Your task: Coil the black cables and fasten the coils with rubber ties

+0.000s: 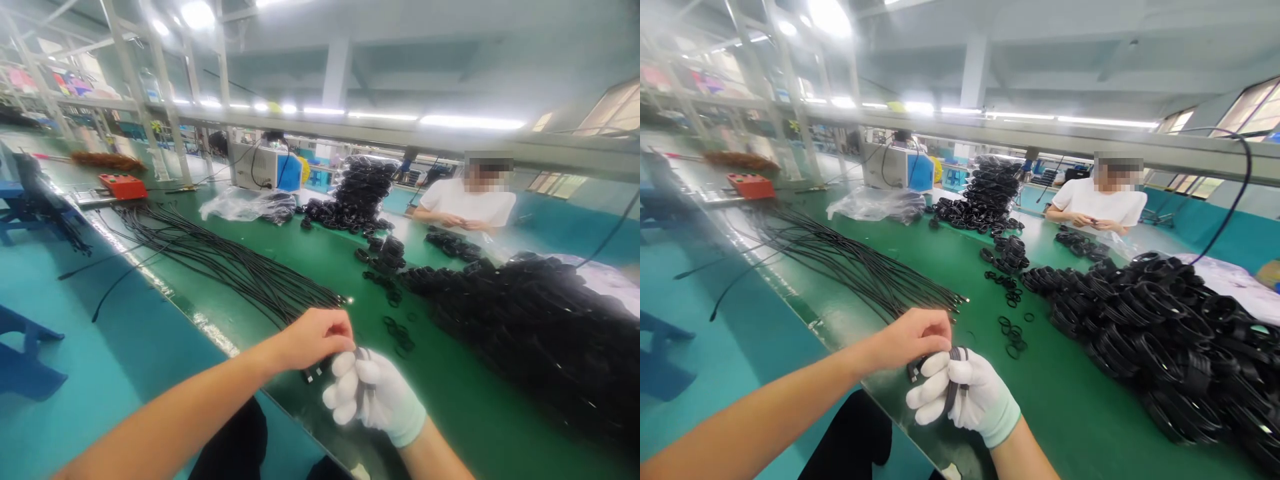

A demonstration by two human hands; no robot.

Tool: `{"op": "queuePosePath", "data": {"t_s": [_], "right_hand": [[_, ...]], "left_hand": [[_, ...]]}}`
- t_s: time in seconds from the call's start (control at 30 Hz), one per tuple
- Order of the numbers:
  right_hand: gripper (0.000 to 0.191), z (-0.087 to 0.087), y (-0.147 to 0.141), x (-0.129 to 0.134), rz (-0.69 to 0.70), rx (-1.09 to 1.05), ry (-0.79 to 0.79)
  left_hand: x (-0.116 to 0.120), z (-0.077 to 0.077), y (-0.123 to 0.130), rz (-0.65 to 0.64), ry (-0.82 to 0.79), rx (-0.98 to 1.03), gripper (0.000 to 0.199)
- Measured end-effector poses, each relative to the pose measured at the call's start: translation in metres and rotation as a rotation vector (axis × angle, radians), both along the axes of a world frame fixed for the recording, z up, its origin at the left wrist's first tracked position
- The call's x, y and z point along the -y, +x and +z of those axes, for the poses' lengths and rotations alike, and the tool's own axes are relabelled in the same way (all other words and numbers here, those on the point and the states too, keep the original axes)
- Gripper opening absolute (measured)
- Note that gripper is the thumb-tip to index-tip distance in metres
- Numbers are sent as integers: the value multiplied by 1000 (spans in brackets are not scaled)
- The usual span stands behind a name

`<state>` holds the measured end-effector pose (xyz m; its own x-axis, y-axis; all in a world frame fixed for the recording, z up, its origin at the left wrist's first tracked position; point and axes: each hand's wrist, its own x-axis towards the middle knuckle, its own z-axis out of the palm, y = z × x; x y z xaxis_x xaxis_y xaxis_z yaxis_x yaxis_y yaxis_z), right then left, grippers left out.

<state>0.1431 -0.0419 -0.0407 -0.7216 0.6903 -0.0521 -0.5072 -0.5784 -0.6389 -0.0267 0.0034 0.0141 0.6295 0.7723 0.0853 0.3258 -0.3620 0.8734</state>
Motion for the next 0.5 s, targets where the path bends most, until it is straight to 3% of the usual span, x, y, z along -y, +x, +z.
{"op": "queuePosePath", "data": {"t_s": [0.13, 0.3, 0.37, 0.43, 0.5], "right_hand": [[33, 3, -6, -1, 38, 29, 95], [35, 12, -6, 1, 77, 160, 191], [38, 23, -2, 3, -20, 181, 263], [39, 36, 2, 9, -108, 142, 319], [37, 50, 2, 18, -57, 143, 351]], "left_hand": [[18, 5, -6, 27, 246, -136, 12], [45, -6, -30, 107, 818, -537, 18], [56, -21, -58, 243, 958, -558, 19], [66, -40, -100, 472, 1010, -553, 21], [80, -61, -149, 730, 911, -656, 18]]}}
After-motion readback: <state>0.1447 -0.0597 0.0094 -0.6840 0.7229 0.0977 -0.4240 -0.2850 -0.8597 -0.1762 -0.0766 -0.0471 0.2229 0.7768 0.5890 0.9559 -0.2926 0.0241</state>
